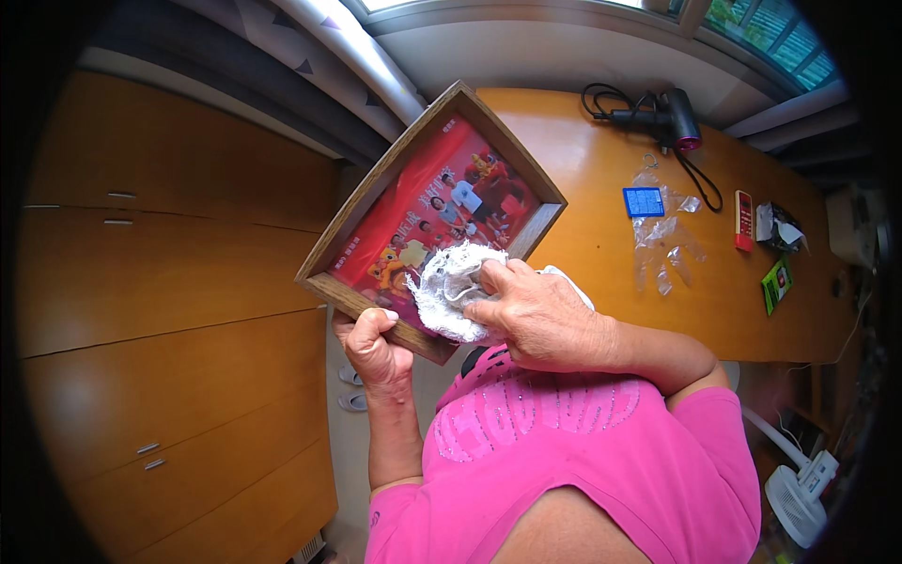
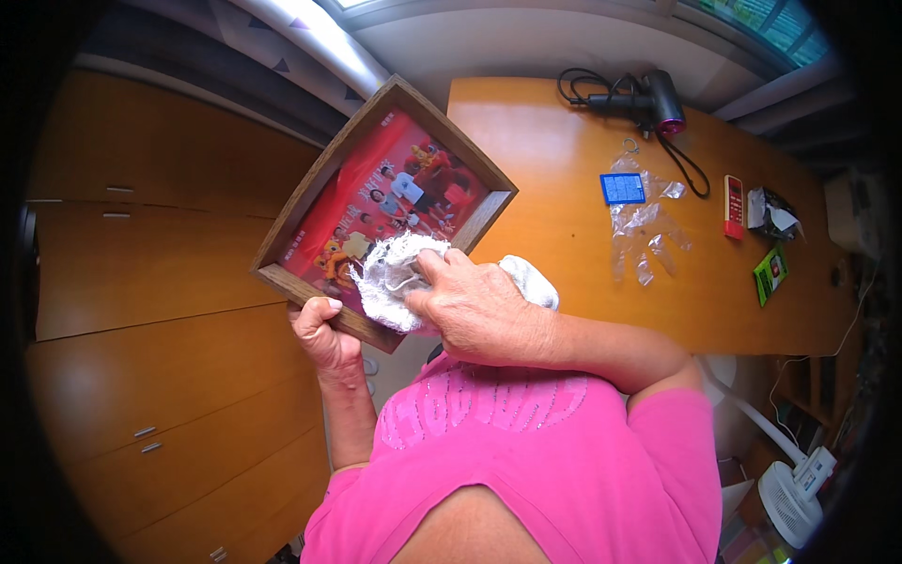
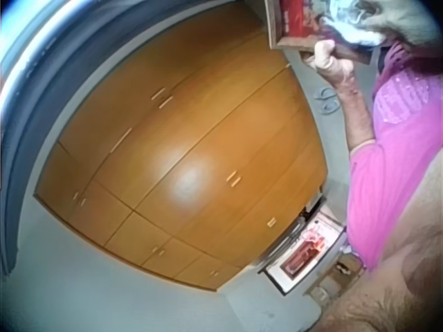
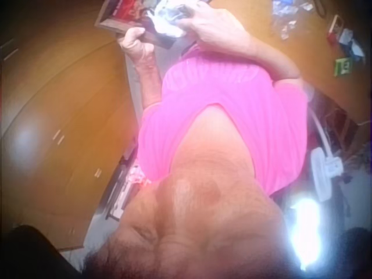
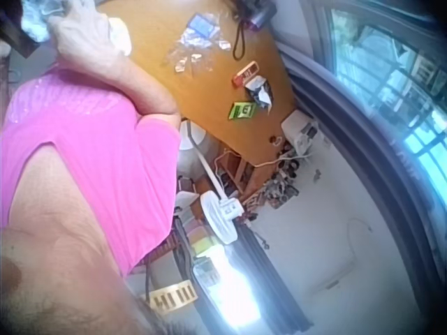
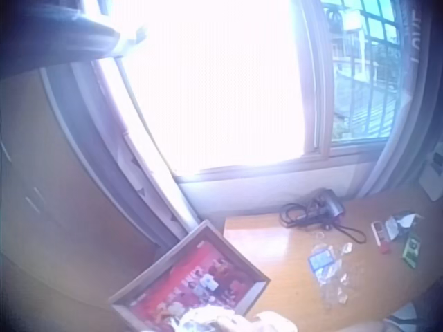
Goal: The person wipes a wooden desk with a cloth, then picks up a framed photo and wipes the glass and frame on both sides. They flip the frame to clean the back and continue wiping the front until the end of the clip.
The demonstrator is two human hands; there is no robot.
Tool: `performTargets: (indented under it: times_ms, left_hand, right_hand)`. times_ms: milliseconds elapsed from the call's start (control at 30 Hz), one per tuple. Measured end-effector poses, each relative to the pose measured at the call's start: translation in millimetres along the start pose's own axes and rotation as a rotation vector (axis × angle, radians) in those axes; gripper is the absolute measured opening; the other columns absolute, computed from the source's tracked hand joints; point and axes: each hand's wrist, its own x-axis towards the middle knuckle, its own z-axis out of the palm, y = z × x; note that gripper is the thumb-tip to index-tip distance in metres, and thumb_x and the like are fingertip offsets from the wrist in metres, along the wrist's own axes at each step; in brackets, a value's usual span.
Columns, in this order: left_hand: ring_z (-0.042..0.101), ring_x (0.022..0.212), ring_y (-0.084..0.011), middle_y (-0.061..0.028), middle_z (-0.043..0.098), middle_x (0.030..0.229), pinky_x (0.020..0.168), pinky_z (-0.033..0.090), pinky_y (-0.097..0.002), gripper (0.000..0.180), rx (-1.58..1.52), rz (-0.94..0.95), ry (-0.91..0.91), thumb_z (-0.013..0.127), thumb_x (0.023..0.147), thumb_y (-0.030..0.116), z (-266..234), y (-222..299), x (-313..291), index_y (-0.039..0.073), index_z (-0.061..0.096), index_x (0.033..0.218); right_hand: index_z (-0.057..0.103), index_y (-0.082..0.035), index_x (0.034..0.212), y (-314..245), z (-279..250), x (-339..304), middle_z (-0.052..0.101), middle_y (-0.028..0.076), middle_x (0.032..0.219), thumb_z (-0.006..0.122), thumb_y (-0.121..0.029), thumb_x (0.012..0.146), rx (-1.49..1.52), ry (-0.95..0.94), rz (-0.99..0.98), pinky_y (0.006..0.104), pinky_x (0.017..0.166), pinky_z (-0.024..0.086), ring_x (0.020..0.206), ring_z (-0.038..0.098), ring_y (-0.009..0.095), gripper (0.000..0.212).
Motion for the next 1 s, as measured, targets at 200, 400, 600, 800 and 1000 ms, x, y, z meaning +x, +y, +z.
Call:
performTargets:
  times_ms: [200, 400, 600, 800, 1000]
  left_hand:
    - [0.055, 0.084, -0.0173, -0.0045, 0.056, 0.096, 0.083, 0.045, -0.0283, 0.050, 0.019, 0.035, 0.021, 0.044, 0.054, -0.009, 1.5, 2.5, -2.7, 0.001, 0.055, 0.102]
    - [0.054, 0.083, -0.0160, -0.0035, 0.056, 0.094, 0.081, 0.045, -0.0276, 0.048, 0.021, 0.060, 0.043, 0.045, 0.055, -0.009, 3.7, 6.7, -3.3, 0.002, 0.055, 0.100]
    - [0.053, 0.080, -0.0145, -0.0029, 0.055, 0.091, 0.078, 0.045, -0.0263, 0.045, 0.023, 0.042, 0.034, 0.045, 0.055, -0.009, -2.3, 12.3, 1.7, 0.002, 0.056, 0.097]
    - [0.051, 0.070, -0.0129, -0.0009, 0.054, 0.079, 0.071, 0.044, -0.0236, 0.037, 0.048, 0.032, 0.069, 0.046, 0.055, -0.008, 6.5, 11.7, -3.7, 0.001, 0.056, 0.089]
    - [0.050, 0.067, -0.0123, -0.0005, 0.053, 0.077, 0.069, 0.044, -0.0230, 0.035, 0.057, 0.016, 0.070, 0.046, 0.055, -0.008, 5.0, 14.3, -2.5, 0.001, 0.056, 0.087]
  right_hand:
    - [0.061, -0.011, 0.100, 2.7, -0.6, -0.4, 0.048, 0.014, 0.102, 0.065, -0.014, 0.070, -0.003, 0.009, 0.007, 0.0406, 0.070, 0.047, 0.095, 0.050, 0.031, 0.030]
    - [0.062, -0.010, 0.098, 8.9, -5.6, -1.9, 0.046, 0.014, 0.100, 0.063, -0.015, 0.072, 0.049, 0.053, 0.051, 0.0422, 0.071, 0.048, 0.097, 0.050, 0.031, 0.026]
    - [0.063, -0.013, 0.100, 18.6, -16.9, -2.7, 0.050, 0.011, 0.098, 0.061, -0.009, 0.072, -0.010, 0.142, 0.159, 0.0386, 0.068, 0.047, 0.093, 0.052, 0.029, 0.028]
    - [0.061, -0.012, 0.100, 36.5, -22.8, -1.9, 0.050, 0.013, 0.097, 0.060, -0.008, 0.073, -0.150, 0.259, 0.311, 0.0400, 0.069, 0.047, 0.093, 0.053, 0.030, 0.027]
    - [0.057, -0.008, 0.104, 16.5, -14.2, 5.9, 0.047, 0.015, 0.093, 0.057, -0.010, 0.075, -0.124, 0.171, 0.227, 0.0409, 0.066, 0.047, 0.089, 0.053, 0.032, 0.029]
